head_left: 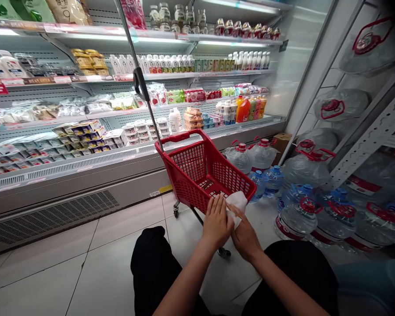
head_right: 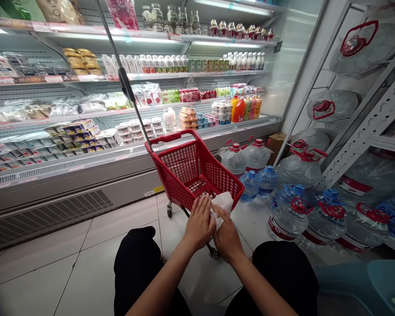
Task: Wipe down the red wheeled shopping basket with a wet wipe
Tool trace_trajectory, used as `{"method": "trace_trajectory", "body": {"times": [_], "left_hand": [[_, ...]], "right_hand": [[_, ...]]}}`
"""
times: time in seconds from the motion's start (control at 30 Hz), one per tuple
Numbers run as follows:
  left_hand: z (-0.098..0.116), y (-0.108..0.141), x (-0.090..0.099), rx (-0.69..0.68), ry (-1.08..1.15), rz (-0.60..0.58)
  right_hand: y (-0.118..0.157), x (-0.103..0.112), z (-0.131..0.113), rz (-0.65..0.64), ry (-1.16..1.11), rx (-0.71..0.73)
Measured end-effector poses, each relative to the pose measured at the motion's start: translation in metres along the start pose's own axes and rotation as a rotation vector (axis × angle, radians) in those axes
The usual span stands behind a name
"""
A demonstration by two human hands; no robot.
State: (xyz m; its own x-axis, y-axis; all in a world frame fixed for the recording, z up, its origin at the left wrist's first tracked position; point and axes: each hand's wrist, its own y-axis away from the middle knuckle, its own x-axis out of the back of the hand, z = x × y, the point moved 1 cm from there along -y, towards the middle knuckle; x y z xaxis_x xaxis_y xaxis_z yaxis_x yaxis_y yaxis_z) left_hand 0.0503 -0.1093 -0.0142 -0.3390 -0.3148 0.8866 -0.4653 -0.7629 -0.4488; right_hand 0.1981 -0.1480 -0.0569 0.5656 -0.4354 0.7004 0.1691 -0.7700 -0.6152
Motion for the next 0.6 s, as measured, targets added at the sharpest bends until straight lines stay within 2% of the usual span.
{"method": "trace_trajectory", "body": {"times": [0.07,0.13,0.23,0.3,0.37,0.4,0.47,0.6], "left_hand": [[0.006,0.006,-0.002,-0.008,-0.003,0.007],[0.002,0.011,0.001,-0.016,-0.017,0.016],[-0.012,0.013,0.009,-0.035,-0.029,0.033],[-0.020,0.012,0.013,-0.012,-0.031,0.048],[-0.023,0.011,0.014,0.016,-0.042,0.063],[-0.023,0.010,0.013,0.028,-0.054,0.069],[-0.021,0.010,0.010,0.057,-0.083,0.079],[-0.017,0.013,0.007,0.132,-0.116,0.098]], "right_hand": [[0.001,-0.006,-0.011,0.007,-0.013,0.009],[-0.003,-0.004,-0.003,-0.046,0.009,0.060],[-0.015,0.009,0.036,-0.065,0.089,0.106],[-0.024,0.018,0.065,-0.011,0.152,0.056],[-0.028,0.022,0.079,0.027,0.180,0.004],[-0.028,0.021,0.078,0.031,0.179,-0.007],[-0.025,0.014,0.060,0.031,0.155,-0.003],[-0.012,-0.010,-0.004,0.006,0.076,0.037]]}}
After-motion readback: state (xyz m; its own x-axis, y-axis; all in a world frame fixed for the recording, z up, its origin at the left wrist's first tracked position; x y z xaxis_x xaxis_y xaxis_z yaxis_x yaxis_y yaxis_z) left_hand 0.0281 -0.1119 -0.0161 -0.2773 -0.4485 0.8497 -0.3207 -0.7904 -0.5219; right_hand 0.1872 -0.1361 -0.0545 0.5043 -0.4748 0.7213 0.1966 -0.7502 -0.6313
